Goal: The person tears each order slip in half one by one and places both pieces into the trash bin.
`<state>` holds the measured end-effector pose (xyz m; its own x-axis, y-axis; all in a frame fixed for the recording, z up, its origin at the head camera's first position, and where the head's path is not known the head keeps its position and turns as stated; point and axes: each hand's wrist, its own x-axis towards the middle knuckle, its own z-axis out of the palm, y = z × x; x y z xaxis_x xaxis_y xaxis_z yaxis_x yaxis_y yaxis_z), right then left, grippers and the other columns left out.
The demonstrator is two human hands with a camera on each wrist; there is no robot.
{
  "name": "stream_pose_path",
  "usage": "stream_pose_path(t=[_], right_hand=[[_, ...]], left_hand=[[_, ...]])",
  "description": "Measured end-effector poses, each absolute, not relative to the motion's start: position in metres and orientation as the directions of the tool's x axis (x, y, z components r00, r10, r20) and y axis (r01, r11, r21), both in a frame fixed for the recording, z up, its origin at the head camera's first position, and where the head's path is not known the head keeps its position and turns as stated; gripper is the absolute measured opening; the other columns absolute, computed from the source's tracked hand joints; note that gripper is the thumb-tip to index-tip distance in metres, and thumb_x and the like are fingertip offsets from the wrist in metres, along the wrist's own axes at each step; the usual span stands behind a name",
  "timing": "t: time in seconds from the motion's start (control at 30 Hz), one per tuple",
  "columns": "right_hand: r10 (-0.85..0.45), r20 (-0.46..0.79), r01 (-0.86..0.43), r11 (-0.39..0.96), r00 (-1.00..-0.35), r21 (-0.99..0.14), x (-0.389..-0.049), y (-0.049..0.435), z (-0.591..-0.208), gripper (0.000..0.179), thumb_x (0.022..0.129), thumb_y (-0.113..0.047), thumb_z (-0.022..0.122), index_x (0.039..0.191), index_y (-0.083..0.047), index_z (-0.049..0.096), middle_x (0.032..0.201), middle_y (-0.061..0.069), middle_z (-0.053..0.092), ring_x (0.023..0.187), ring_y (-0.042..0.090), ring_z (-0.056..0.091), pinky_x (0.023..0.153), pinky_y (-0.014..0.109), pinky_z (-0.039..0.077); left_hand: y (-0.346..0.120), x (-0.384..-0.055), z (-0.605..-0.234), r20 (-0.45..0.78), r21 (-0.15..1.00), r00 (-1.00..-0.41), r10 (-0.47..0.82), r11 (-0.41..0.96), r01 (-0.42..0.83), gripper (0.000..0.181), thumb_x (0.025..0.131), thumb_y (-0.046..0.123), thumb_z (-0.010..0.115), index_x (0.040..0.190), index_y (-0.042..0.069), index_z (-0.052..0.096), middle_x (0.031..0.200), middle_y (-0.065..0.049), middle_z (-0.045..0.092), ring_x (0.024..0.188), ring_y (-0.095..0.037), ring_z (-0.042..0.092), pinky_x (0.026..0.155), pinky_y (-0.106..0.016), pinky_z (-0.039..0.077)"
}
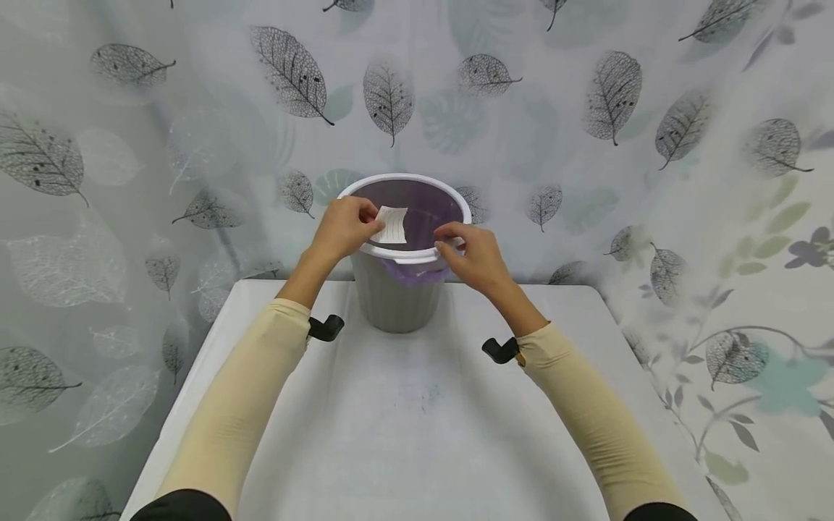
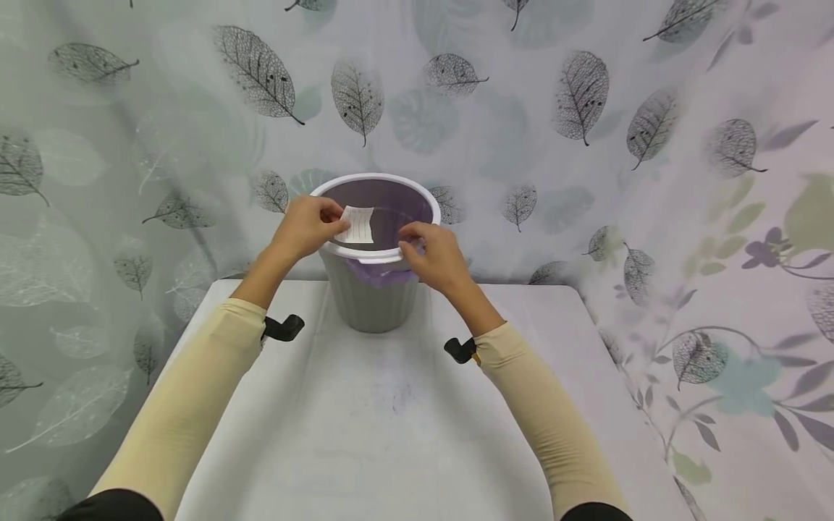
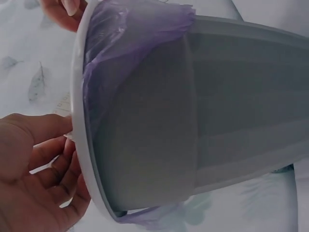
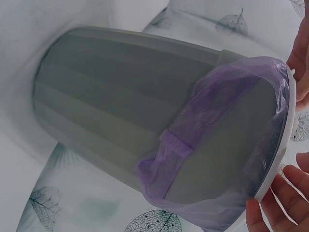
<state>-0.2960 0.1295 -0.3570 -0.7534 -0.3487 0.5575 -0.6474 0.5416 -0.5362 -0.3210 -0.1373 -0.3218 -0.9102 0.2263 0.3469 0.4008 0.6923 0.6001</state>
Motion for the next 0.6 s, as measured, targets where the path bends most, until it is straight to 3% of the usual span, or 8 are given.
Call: stream_pose_path(t=[0.33,0.6], right_hand=[[-0.33,0.584,-0.649,0.572,-0.742,-0.501,-0.3,0.136,-0.356,0.024,0.097,-0.007,0.07,0.119,0.001,0.073,0.116,0.015,0.073,0.111,0.031,0.065,0.085,0.045,0.056],[-0.257,0.574,-0.576,0.658,-0.777,-0.485,-0.301,0.159,-0.359,0.036,0.1,-0.012,0.067,0.133,0.0,0.067,0.132,0.018,0.067,0.122,0.038,0.059,0.095,0.054,0.05]], left_hand=[[-0.147,-0.323,-0.324,0.406,0.542,-0.89,0.208,0.729,0.418,0.03,0.092,0.013,0.077,0.118,-0.002,0.071,0.095,-0.013,0.068,0.089,-0.029,0.064,0.083,-0.045,0.051],[-0.178,-0.31,-0.326,0.503,0.526,-0.852,0.144,0.731,0.434,0.041,0.096,0.017,0.074,0.13,-0.002,0.065,0.115,-0.021,0.067,0.109,-0.038,0.061,0.092,-0.053,0.048]])
